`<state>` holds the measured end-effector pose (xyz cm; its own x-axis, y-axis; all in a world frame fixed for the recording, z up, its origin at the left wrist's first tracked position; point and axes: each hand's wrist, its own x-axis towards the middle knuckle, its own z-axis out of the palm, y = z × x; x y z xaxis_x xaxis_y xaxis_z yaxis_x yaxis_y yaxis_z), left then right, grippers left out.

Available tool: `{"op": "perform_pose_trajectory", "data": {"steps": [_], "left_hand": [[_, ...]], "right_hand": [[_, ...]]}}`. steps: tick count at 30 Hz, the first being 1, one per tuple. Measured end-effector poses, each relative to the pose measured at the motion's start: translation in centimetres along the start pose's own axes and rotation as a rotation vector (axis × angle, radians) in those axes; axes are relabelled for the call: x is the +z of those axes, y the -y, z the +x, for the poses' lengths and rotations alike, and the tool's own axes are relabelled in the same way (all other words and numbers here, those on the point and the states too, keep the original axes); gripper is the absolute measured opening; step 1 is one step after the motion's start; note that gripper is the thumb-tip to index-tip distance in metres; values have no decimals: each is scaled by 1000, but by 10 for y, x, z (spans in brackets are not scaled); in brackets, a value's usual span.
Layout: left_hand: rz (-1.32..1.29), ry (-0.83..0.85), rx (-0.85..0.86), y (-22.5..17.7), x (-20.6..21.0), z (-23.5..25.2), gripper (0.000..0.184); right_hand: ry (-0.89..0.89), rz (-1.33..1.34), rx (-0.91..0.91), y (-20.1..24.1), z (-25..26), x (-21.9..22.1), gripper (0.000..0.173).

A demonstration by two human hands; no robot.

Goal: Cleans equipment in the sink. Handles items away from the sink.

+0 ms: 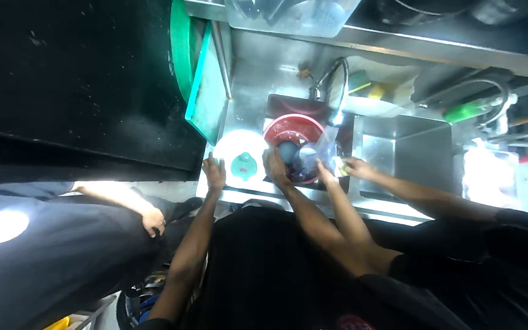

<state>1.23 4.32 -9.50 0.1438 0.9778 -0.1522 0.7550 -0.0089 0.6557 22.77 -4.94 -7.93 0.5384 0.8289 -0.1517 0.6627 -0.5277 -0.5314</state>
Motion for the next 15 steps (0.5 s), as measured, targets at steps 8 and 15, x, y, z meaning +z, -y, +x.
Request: {"op": "perform_pose_trajectory", "data": {"steps": [8,15], "left_hand": [[-637,134,-145,19,-12,-1,53],[-521,174,-74,23,-9,-3,62]], "right_hand": [[-35,319,24,-4,0,22,61],[18,-170,-24,14,-5,19,90]]}}
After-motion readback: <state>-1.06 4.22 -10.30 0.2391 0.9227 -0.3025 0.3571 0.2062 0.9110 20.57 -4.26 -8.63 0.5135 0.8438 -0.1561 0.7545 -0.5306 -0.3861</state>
